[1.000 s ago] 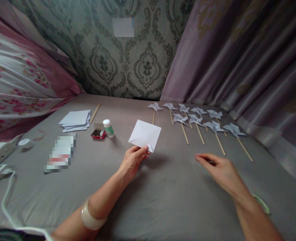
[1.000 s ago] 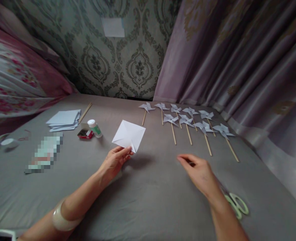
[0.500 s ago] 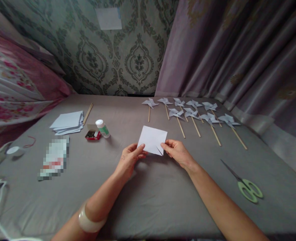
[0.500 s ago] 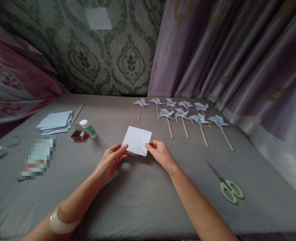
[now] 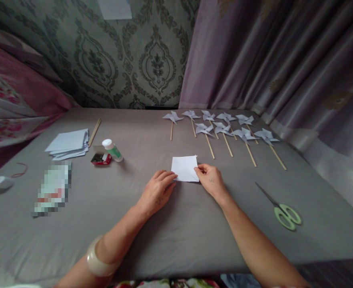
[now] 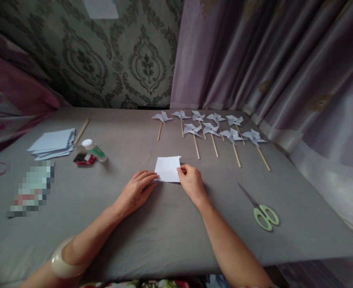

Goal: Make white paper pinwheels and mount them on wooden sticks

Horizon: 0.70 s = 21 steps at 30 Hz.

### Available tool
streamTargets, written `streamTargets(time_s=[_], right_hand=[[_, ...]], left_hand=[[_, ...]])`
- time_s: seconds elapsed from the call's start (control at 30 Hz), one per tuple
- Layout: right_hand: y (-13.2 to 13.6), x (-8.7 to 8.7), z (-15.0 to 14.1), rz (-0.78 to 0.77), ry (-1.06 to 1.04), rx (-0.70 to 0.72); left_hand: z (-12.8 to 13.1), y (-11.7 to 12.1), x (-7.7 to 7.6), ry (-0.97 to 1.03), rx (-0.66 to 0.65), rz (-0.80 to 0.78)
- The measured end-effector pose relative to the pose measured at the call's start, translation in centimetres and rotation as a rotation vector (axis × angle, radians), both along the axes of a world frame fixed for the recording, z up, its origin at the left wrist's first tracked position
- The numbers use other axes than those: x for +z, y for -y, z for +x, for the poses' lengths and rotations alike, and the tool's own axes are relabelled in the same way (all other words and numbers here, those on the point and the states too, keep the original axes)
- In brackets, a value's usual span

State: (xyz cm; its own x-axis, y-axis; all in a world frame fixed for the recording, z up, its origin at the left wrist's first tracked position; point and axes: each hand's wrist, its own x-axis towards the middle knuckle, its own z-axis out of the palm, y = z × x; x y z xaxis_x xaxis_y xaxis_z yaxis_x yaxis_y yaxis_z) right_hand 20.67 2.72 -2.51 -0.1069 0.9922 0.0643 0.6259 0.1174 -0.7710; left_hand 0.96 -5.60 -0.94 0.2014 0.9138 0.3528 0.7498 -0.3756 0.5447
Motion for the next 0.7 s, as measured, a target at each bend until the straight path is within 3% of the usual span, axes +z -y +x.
streamTargets(time_s=[0.2,0.43,0.7], right_hand=[[0.6,0.9,-0.6,0.086,0.152,0.003],[0.8,1.3,-0.9,0.164,0.204,0.014],[0.5,1.1,-1.1,0.058,0.101,0.01]], left_hand=[[0.4,0.3,-0.3,-0.2,-0.053,-0.061],[0.7,0.6,0.0,-0.272,-0.023,-0.097],[0.5,0.4,0.0,-0.329,0.008,-0.052]])
